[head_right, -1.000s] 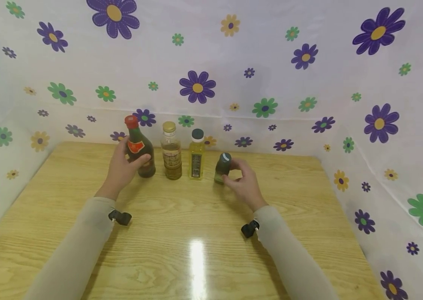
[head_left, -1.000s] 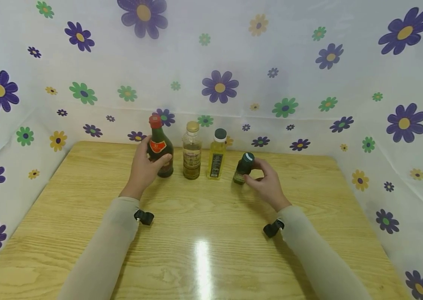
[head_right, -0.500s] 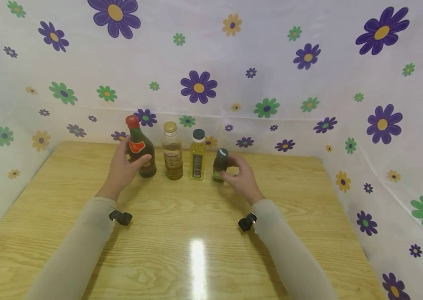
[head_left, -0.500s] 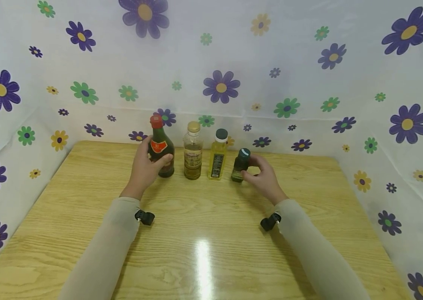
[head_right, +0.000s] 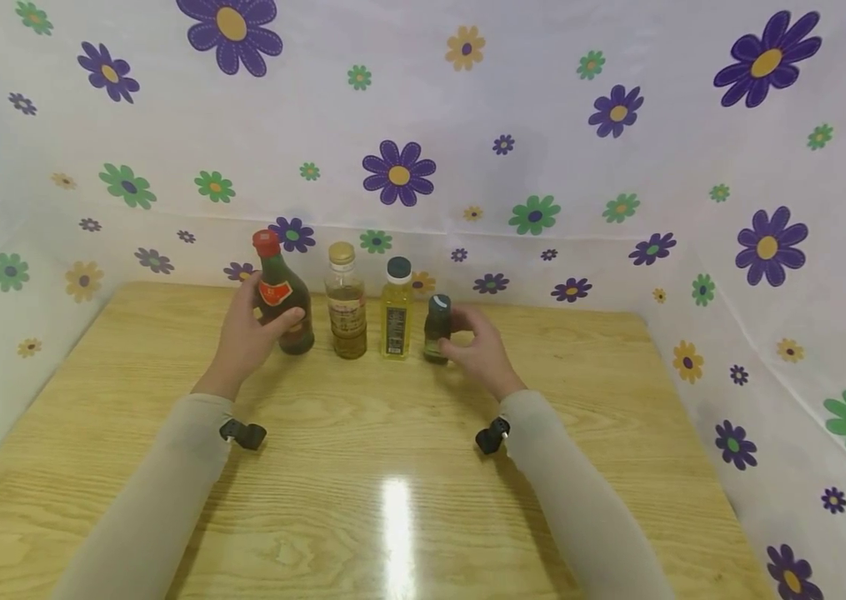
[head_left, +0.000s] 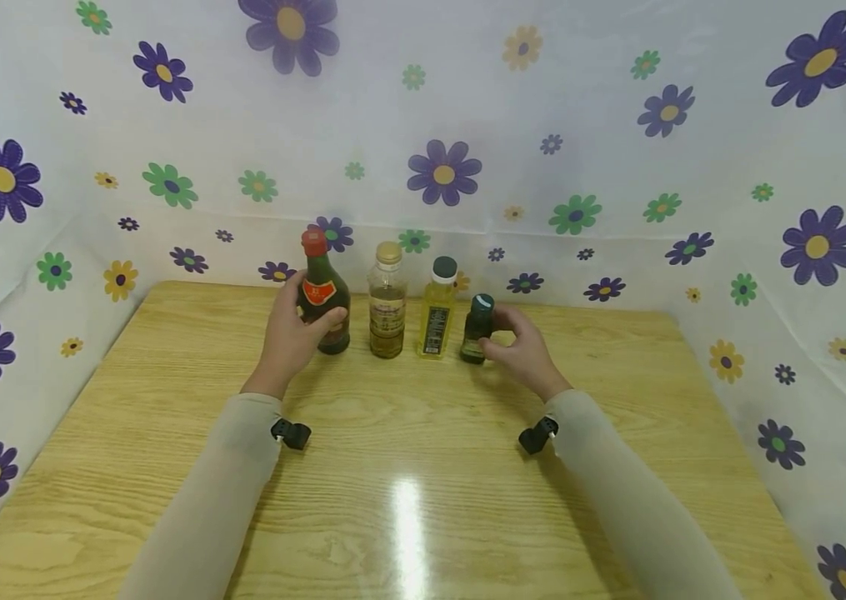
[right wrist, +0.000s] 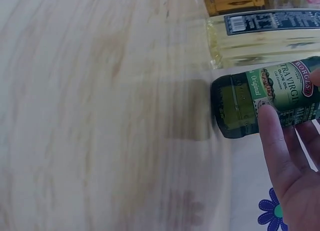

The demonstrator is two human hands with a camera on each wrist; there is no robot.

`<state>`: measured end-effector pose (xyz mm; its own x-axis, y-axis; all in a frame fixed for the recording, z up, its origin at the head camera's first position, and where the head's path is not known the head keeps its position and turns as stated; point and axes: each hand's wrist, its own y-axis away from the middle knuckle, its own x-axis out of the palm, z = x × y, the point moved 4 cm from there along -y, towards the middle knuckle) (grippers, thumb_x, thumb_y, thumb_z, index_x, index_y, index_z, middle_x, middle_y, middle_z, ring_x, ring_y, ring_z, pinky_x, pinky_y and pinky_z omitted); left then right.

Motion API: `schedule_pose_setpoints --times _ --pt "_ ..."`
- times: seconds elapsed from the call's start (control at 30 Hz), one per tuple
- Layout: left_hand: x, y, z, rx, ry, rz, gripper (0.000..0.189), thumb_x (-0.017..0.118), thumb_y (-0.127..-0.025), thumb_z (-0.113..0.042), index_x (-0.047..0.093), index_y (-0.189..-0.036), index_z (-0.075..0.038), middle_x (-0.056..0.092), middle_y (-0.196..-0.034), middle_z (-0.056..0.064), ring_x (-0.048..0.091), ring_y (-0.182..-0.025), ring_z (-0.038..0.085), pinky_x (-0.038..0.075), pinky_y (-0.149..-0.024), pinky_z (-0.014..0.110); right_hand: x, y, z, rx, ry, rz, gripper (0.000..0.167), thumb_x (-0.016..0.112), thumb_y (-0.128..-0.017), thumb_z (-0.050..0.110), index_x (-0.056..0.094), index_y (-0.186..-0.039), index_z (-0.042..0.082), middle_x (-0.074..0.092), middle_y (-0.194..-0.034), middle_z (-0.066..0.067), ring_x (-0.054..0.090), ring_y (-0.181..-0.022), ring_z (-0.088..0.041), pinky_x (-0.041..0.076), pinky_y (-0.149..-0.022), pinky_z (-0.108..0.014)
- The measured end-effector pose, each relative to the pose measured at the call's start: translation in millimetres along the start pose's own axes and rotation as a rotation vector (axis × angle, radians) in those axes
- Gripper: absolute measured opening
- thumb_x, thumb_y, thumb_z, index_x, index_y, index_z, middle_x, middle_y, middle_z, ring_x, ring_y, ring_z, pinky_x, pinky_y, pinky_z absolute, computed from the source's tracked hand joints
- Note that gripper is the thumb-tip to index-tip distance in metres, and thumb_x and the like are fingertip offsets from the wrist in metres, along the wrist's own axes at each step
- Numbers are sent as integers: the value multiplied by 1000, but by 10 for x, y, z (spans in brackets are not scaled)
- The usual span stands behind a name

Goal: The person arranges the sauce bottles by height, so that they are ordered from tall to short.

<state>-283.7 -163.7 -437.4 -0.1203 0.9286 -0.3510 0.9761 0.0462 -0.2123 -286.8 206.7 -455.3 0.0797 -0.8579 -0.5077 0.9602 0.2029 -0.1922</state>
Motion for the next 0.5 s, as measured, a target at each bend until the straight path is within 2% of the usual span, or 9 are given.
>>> schedule_pose_setpoints --times 0.27,0.5 --pt "7 -6 0 9 12 -2 85 80 -92 -32 32 -160 -13 47 -148 14 47 -137 32 44 -114 56 -34 -5 -55 54 -51 33 49 70 -95 11 56 -142 8 62 -133 -17 56 -126 -34 34 -117 -61" --pt "14 -2 16 4 14 3 86 80 -92 -32 31 -160 -14 47 -148 15 47 -137 32 43 -114 56 -31 -26 -87 65 -75 43 50 69 -96 10 55 -144 6 61 -136 -20 55 -128 -36 33 -119 -59"
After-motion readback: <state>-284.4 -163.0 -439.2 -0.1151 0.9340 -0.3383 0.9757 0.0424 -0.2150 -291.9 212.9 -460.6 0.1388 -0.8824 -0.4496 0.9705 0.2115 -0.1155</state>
